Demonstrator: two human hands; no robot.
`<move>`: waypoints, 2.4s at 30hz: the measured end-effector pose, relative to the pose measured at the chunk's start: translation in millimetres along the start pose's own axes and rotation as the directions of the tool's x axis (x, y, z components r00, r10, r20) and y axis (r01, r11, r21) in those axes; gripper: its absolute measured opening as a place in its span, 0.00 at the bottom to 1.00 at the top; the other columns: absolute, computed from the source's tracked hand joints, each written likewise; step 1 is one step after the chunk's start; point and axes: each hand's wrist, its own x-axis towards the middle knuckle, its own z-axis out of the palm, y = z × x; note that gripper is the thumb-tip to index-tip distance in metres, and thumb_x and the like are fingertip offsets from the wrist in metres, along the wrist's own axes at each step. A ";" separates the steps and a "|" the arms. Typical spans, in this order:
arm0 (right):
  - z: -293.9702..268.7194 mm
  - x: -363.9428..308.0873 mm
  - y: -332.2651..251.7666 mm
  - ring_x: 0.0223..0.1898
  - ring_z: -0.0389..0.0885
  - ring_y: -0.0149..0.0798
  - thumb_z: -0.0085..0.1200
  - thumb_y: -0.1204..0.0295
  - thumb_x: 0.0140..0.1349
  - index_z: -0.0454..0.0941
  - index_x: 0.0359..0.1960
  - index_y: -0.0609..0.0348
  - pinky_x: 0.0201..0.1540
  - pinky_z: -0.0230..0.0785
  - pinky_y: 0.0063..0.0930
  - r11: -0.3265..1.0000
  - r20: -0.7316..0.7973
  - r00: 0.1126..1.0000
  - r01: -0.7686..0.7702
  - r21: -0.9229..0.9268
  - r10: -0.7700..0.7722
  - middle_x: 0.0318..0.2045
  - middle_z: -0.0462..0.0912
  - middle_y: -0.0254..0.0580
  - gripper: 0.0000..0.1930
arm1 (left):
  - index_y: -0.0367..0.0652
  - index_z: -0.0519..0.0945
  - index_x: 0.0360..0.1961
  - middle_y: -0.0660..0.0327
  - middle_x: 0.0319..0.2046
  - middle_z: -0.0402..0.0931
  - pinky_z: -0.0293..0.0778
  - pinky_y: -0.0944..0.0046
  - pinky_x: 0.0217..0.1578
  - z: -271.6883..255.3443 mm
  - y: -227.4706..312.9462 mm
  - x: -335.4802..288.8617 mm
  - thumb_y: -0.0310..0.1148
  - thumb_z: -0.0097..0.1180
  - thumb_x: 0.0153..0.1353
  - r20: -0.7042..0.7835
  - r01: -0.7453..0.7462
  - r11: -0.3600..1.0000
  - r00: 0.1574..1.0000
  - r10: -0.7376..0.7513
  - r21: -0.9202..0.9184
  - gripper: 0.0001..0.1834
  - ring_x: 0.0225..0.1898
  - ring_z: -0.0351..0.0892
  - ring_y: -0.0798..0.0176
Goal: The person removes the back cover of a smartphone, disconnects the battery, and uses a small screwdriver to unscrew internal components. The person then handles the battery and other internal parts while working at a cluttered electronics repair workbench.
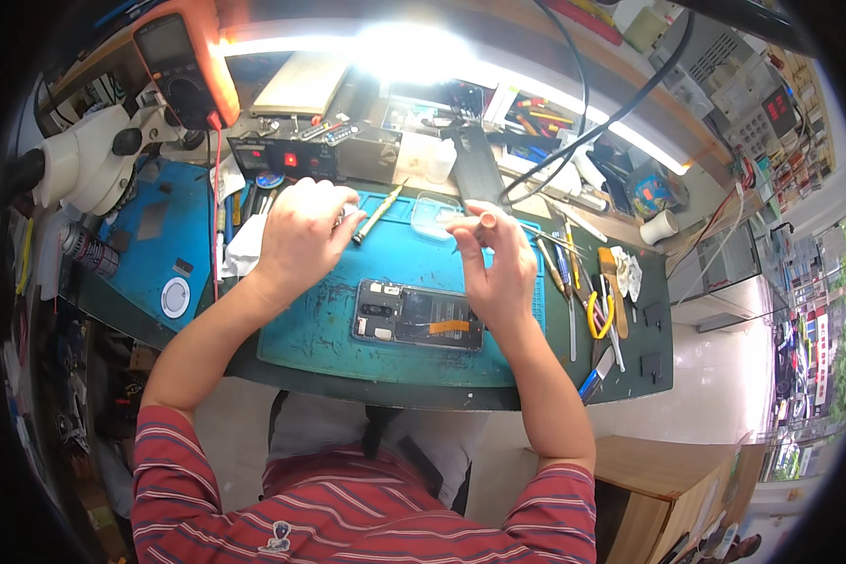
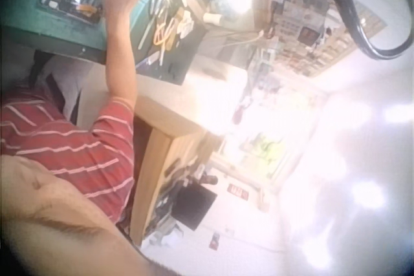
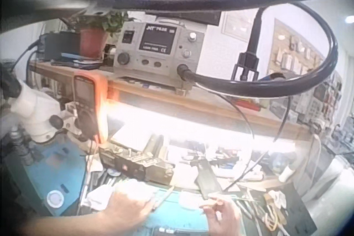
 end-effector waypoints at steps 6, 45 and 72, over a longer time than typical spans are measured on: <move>-4.6 0.8 -1.5 0.33 0.86 0.35 0.53 0.73 0.76 0.75 0.55 0.65 0.39 0.77 0.31 0.998 0.011 1.000 0.011 -0.063 -0.010 0.30 0.84 0.42 0.11 | 0.42 0.83 0.29 0.58 0.32 0.77 0.72 0.53 0.40 43.9 8.8 18.2 0.46 0.67 0.61 0.248 -0.027 0.938 0.967 -0.063 0.345 0.17 0.39 0.77 0.54; 101.5 253.7 151.4 0.18 0.65 0.22 0.62 0.70 0.61 0.82 0.35 0.54 0.18 0.52 0.22 0.796 0.369 0.705 -0.531 -0.291 0.605 0.18 0.73 0.26 0.04 | 0.40 0.67 0.72 0.51 0.63 0.68 0.62 0.45 0.63 -37.6 -14.4 -14.5 0.37 0.77 0.50 -0.078 -0.027 1.000 0.997 0.026 -0.012 0.49 0.61 0.68 0.48; -119.9 -17.3 64.5 0.48 0.86 0.52 0.68 0.49 0.60 0.83 0.43 0.60 0.52 0.77 0.46 0.429 0.061 0.834 -0.218 -0.877 0.548 0.44 0.85 0.50 0.24 | 0.44 0.62 0.77 0.54 0.55 0.76 0.66 0.50 0.65 -20.4 15.0 -27.8 0.44 0.80 0.49 0.500 -0.025 0.872 0.811 0.304 -0.490 0.56 0.60 0.73 0.47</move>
